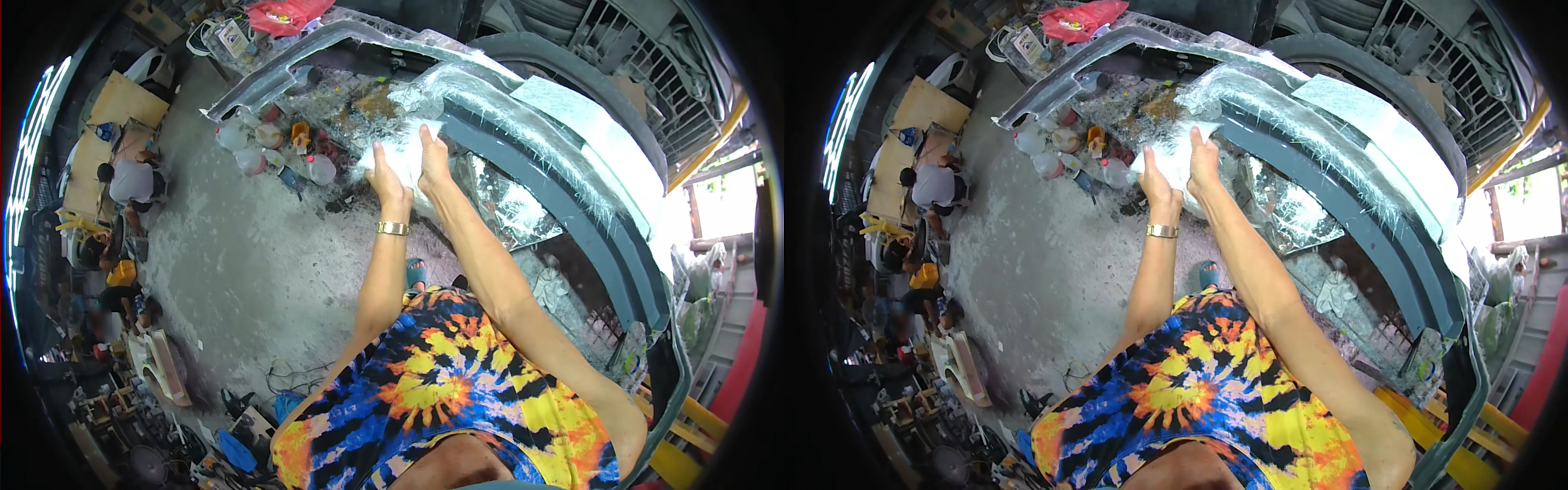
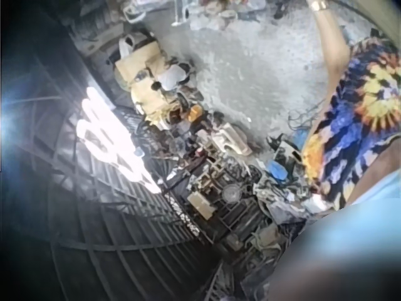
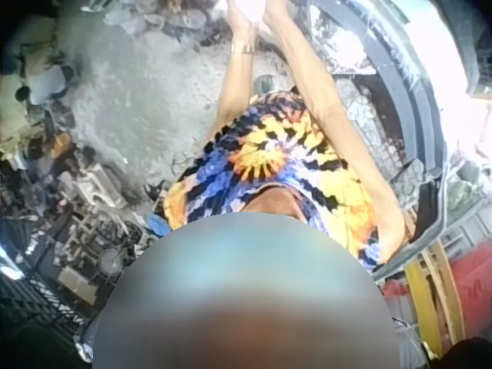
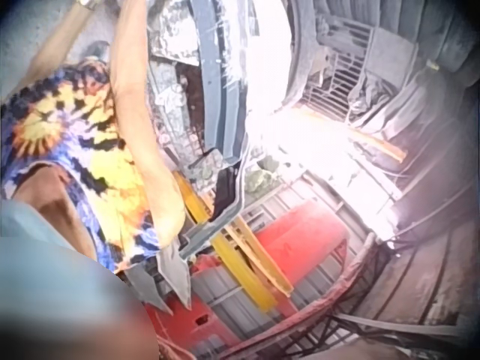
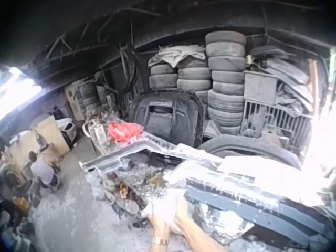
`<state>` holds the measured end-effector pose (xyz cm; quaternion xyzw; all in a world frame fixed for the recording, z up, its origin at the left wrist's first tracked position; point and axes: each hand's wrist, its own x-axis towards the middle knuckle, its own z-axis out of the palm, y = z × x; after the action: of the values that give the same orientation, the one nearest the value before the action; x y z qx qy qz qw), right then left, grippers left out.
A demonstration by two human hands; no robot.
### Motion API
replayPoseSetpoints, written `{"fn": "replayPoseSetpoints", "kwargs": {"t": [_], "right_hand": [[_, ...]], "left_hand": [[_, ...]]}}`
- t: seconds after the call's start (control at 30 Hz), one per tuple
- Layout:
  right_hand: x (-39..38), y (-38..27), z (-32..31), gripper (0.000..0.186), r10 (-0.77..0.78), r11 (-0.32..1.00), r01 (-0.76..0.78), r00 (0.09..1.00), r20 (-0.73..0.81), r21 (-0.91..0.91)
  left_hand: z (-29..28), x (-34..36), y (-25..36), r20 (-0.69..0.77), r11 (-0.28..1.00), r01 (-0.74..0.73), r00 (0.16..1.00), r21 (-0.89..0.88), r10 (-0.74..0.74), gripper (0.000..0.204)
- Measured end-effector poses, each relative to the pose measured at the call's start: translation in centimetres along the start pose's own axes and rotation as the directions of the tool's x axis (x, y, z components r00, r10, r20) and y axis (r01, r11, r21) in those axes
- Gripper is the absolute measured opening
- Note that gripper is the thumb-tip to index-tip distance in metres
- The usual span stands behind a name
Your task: Applying fiberglass sheets and adhesive material to repair a car bumper.
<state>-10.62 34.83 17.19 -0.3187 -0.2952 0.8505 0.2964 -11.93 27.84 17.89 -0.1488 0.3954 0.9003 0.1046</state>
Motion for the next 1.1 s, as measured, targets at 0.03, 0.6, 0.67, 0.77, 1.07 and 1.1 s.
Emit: {"fn": "replayPoseSetpoints", "kwargs": {"t": [0.03,0.6,0.67,0.77,1.07,1.1], "right_hand": [[-0.1,-0.7,0.1,0.037,-0.011,0.986,0.04,0.984,0.179,-0.159],[-2.3,0.5,-0.2,0.042,-0.316,0.27,0.593,0.799,0.512,-0.758],[-1.7,1.4,0.1,0.039,-0.283,0.8,0.372,0.926,0.252,-0.47],[-1.4,0.7,1.3,0.035,-0.041,0.999,0.041,0.998,0.051,-0.009],[-3.5,-2.1,-0.1,0.043,0.102,0.744,0.282,0.848,0.52,-0.606],[-3.3,-1.6,0.1,0.044,0.041,0.819,0.255,0.867,0.496,-0.513]], "left_hand": [[0.3,0.4,0.7,0.046,0.999,-0.051,0.998,0.012,0.051,0.029],[-2.4,0.4,-0.8,0.173,0.708,-0.367,0.927,0.603,0.333,0.033],[-0.7,-0.4,-0.7,0.102,0.783,-0.316,0.945,0.536,0.311,0.031],[0.2,-0.1,1.2,0.0,0.992,-0.124,0.992,-0.035,0.124,0.028],[-3.7,0.2,5.3,0.231,0.914,-0.203,0.965,0.35,0.126,0.031],[-3.9,-0.2,4.7,0.314,0.873,-0.253,0.941,0.418,0.123,0.029]]}}
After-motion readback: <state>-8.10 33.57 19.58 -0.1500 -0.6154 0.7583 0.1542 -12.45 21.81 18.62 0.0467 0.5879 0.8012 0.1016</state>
